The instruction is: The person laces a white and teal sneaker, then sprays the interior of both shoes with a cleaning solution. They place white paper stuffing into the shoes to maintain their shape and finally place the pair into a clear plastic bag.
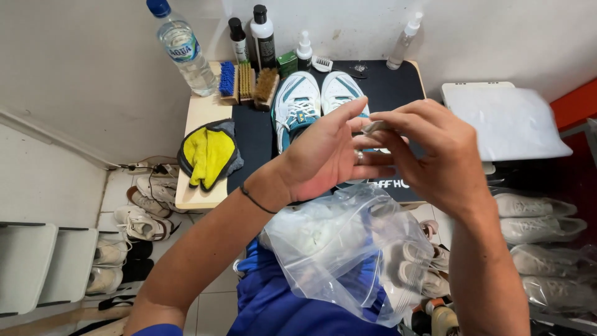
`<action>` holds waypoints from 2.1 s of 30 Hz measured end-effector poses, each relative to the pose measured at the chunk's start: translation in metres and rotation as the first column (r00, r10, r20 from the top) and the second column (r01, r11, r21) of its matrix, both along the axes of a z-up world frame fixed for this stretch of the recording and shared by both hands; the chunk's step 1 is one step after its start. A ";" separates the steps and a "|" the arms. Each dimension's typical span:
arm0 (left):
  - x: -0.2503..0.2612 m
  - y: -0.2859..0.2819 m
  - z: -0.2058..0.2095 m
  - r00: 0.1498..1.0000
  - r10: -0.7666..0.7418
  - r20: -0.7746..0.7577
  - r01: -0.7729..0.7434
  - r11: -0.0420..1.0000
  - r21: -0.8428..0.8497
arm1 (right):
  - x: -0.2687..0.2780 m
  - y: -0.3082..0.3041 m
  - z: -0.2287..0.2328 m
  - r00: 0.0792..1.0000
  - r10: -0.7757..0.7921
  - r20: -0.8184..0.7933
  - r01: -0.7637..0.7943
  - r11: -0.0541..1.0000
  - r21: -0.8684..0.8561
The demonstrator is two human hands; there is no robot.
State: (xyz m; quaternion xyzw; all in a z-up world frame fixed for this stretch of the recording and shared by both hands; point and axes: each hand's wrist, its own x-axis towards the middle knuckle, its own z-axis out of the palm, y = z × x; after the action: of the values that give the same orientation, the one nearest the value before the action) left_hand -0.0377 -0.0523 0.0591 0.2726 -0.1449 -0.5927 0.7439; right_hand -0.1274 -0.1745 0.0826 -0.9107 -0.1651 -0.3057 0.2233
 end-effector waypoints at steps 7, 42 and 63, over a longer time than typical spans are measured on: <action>-0.006 0.056 0.038 0.616 -0.051 0.786 -0.098 0.985 0.141 | -0.065 -0.006 0.036 0.884 0.346 -0.314 -0.230 0.907 0.352; -0.047 0.112 -0.074 0.254 0.575 0.778 -0.768 0.609 -0.199 | -0.054 0.005 -0.120 0.982 0.025 -0.185 0.140 0.557 0.819; -0.037 0.114 -0.093 0.352 0.571 0.742 -0.884 0.463 0.063 | -0.041 -0.001 -0.133 0.905 -0.312 -0.289 0.379 0.284 0.881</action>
State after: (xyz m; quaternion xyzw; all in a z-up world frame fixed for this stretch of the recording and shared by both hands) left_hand -0.0747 0.0616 -0.0335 0.6540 -0.0967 -0.0667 0.7474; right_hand -0.1687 -0.1751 -0.0502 -0.6494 0.2417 -0.3577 0.6260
